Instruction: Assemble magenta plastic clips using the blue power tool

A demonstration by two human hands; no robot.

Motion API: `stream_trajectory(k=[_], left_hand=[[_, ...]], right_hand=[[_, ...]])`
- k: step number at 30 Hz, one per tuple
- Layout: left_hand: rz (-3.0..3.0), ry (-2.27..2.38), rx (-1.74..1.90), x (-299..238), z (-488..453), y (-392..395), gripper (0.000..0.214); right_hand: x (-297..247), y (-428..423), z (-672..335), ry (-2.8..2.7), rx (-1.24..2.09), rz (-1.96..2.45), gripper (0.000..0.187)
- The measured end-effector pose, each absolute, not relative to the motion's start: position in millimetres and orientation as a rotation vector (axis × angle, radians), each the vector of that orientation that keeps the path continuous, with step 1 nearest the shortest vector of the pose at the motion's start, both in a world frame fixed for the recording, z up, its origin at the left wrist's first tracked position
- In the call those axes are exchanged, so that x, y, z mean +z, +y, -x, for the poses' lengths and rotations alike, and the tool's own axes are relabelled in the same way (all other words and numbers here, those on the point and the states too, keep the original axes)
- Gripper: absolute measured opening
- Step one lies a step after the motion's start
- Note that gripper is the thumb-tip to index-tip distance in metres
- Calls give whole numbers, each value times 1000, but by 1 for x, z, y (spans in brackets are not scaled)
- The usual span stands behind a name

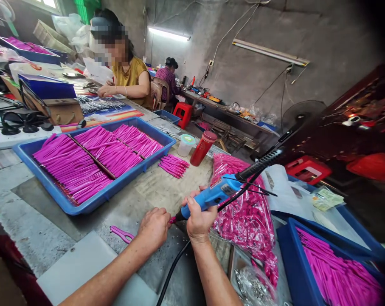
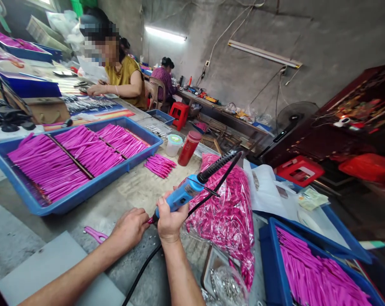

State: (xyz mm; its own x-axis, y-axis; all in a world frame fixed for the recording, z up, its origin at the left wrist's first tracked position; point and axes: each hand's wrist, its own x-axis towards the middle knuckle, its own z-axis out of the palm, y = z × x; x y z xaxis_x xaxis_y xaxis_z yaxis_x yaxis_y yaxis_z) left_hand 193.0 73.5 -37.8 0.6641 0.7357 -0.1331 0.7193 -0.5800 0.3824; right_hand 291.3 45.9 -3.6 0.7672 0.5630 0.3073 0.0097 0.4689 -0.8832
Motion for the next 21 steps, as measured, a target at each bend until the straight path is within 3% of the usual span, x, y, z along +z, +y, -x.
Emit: stream_trajectory(k=[8, 21], left_hand=[[-2506, 1136, 70, -43, -192, 74, 17], [-2504, 1138, 80, -43, -192, 74, 17]], right_hand=[[-4, 46, -293, -632, 370, 1063, 45], [-7, 47, -292, -654, 359, 1009, 34]])
